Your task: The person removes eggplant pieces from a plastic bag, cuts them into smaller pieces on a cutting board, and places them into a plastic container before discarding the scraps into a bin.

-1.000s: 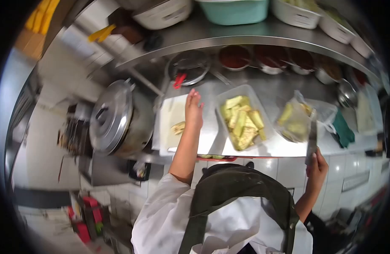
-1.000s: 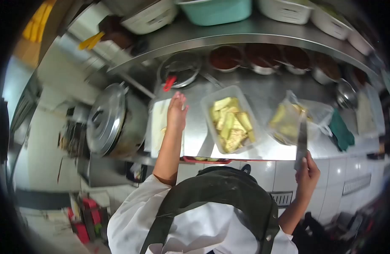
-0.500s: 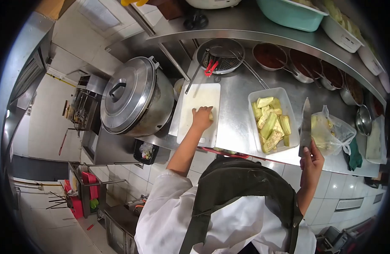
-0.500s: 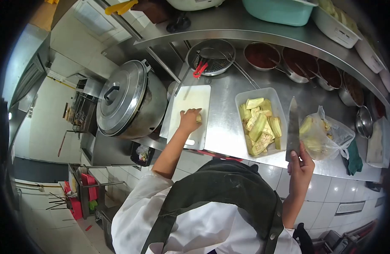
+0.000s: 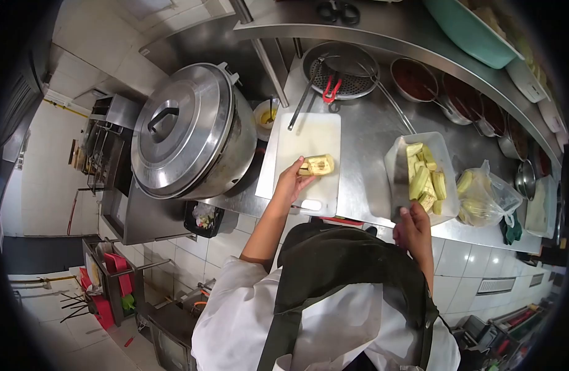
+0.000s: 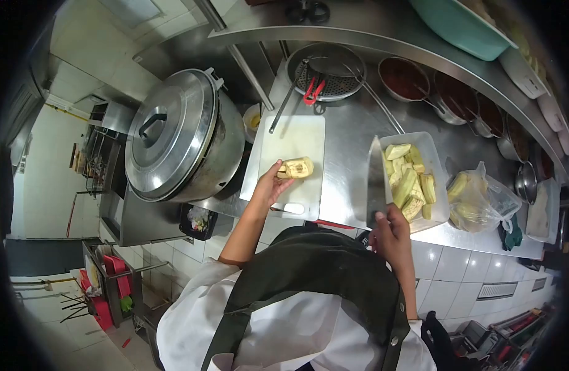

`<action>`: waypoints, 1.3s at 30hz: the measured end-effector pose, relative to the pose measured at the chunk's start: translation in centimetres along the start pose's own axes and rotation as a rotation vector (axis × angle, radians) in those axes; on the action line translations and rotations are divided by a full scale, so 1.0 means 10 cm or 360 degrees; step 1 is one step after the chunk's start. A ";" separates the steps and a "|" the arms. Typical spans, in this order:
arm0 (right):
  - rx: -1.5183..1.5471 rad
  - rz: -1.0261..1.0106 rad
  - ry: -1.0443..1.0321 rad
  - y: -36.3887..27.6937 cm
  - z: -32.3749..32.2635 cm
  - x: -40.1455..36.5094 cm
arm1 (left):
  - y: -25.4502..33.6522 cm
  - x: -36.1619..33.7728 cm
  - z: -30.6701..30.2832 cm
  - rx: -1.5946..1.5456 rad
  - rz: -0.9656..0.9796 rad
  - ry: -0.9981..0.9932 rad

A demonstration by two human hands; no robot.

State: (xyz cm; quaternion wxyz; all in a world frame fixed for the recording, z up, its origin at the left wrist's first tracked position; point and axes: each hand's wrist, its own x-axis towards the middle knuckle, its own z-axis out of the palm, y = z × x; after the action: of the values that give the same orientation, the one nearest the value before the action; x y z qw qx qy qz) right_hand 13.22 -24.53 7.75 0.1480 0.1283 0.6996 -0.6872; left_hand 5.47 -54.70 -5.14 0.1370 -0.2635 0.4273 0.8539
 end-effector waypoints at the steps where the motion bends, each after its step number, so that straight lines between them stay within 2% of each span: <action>1: -0.0013 -0.0005 -0.0049 0.01 0.10 0.05 | -0.02 -0.03 -0.05 -0.0112 -0.0027 -0.0048; 4: -0.0022 -0.0061 -0.0130 0.21 0.33 0.26 | -0.07 -0.10 -0.14 -0.0374 -0.0110 -0.0136; 7: -0.0372 -0.0299 -0.0119 0.40 0.56 0.46 | -0.16 -0.13 -0.20 -0.0090 0.0182 0.0001; 8: -0.0439 -0.0312 -0.0128 0.40 0.62 0.50 | -0.18 -0.14 -0.20 0.0098 0.0366 0.0102; 11: -0.0499 -0.0224 -0.0210 0.32 0.78 0.52 | -0.08 -0.20 -0.25 0.1012 0.1077 0.0092; 12: -0.0506 -0.0192 -0.0251 0.32 0.80 0.53 | -0.01 -0.23 -0.21 0.1221 0.1155 0.0191; 15: -0.0500 -0.0110 -0.0301 0.29 0.86 0.56 | 0.09 -0.29 -0.12 0.1474 0.1238 0.0187; 19: -0.0904 -0.0439 -0.0314 0.35 0.90 0.65 | -0.07 -0.14 -0.29 0.1551 0.1249 0.0169; 21: -0.1181 -0.0530 -0.0341 0.37 0.93 0.70 | -0.13 -0.12 -0.30 0.1414 0.1273 0.0162; 22: -0.1376 -0.0460 -0.0371 0.31 0.97 0.69 | -0.14 -0.13 -0.30 0.1347 0.1285 0.0164; 25: -0.1559 -0.0545 -0.0395 0.32 1.05 0.74 | -0.04 -0.25 -0.22 0.1691 0.1375 0.0242; 28: -0.1516 -0.0545 -0.0393 0.35 1.07 0.75 | -0.06 -0.23 -0.22 0.1614 0.1262 0.0253; 31: -0.1424 -0.0506 -0.0386 0.45 1.03 0.77 | -0.09 -0.21 -0.23 0.1639 0.1306 0.0290; 34: -0.1347 -0.0404 -0.0373 0.45 1.00 0.77 | -0.13 -0.15 -0.19 0.1440 0.1312 0.0265; 37: -0.1203 -0.0403 -0.0319 0.41 0.97 0.75 | -0.03 -0.12 -0.11 0.1551 0.1402 0.0302; 39: -0.1121 -0.0374 -0.0271 0.38 0.92 0.74 | 0.12 -0.19 -0.02 0.1986 0.1224 0.0276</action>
State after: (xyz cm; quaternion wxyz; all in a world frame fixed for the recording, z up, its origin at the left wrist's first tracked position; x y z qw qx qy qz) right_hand 8.13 -33.85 1.36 0.1608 -0.0691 0.8881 -0.4250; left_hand 6.59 -55.56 -3.39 -0.0819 -0.0348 0.9050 0.4159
